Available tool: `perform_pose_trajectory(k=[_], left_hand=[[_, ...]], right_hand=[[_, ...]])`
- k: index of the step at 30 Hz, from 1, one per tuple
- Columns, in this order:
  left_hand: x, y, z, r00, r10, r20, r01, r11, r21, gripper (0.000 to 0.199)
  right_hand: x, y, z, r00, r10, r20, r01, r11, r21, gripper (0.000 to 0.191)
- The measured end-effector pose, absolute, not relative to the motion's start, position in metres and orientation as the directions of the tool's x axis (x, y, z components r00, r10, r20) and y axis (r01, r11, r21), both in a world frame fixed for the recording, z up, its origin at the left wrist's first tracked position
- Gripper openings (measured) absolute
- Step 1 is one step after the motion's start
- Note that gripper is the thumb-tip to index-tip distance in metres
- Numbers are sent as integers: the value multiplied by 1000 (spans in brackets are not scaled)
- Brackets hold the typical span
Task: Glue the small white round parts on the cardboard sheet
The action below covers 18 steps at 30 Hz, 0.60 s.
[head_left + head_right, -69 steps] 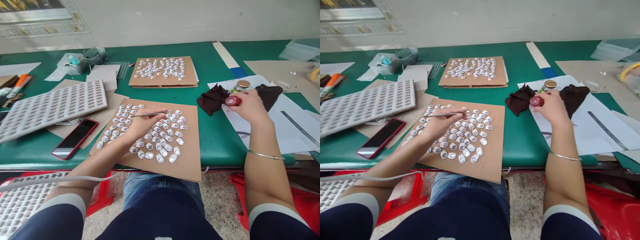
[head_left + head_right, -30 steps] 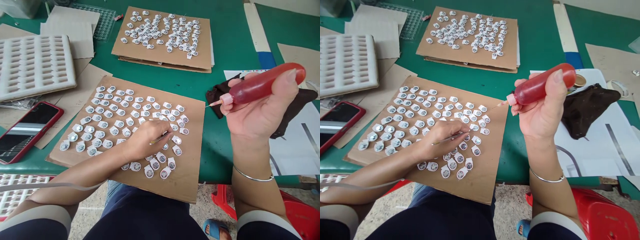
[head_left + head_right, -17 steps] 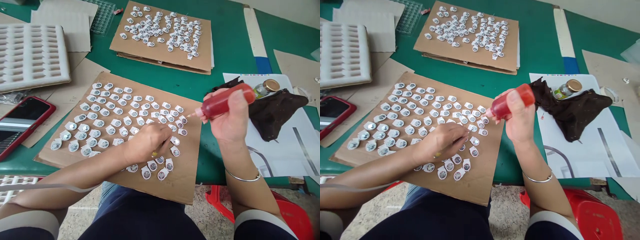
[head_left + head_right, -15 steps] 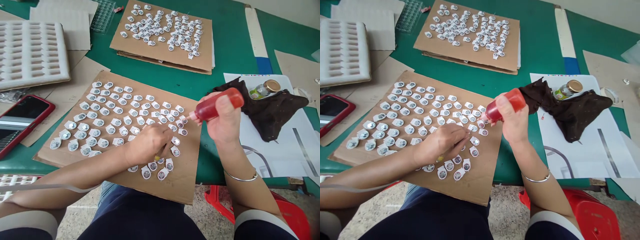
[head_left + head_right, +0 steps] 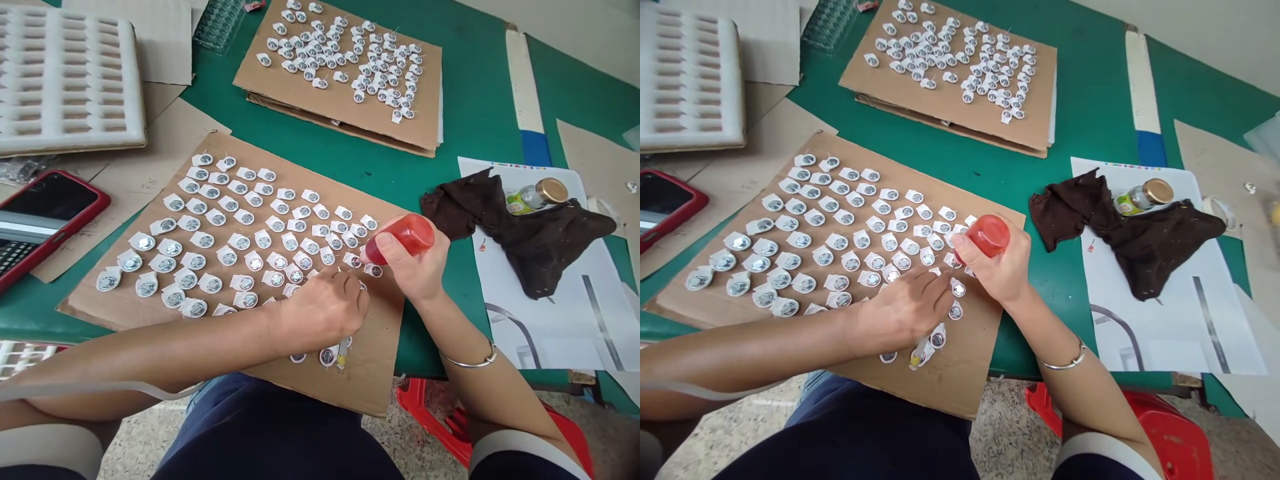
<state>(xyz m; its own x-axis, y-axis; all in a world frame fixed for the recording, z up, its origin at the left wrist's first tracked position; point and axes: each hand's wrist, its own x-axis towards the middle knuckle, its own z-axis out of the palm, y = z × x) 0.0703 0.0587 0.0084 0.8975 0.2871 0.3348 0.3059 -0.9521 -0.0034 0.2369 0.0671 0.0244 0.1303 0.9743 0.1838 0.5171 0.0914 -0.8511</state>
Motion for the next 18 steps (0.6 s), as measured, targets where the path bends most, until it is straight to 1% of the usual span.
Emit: perform_pose_trajectory(k=[3, 7, 18], left_hand=[[71, 57, 8, 893, 289, 344, 316, -949, -24, 20], [71, 56, 8, 896, 292, 335, 324, -945, -44, 17], [71, 58, 11, 904, 294, 311, 311, -950, -6, 19]], right_hand=[[238, 68, 20, 107, 971, 216, 561, 120, -819, 24], [241, 70, 14, 89, 952, 294, 590, 187, -786, 25], [241, 70, 12, 71, 949, 306, 615, 200, -763, 24]])
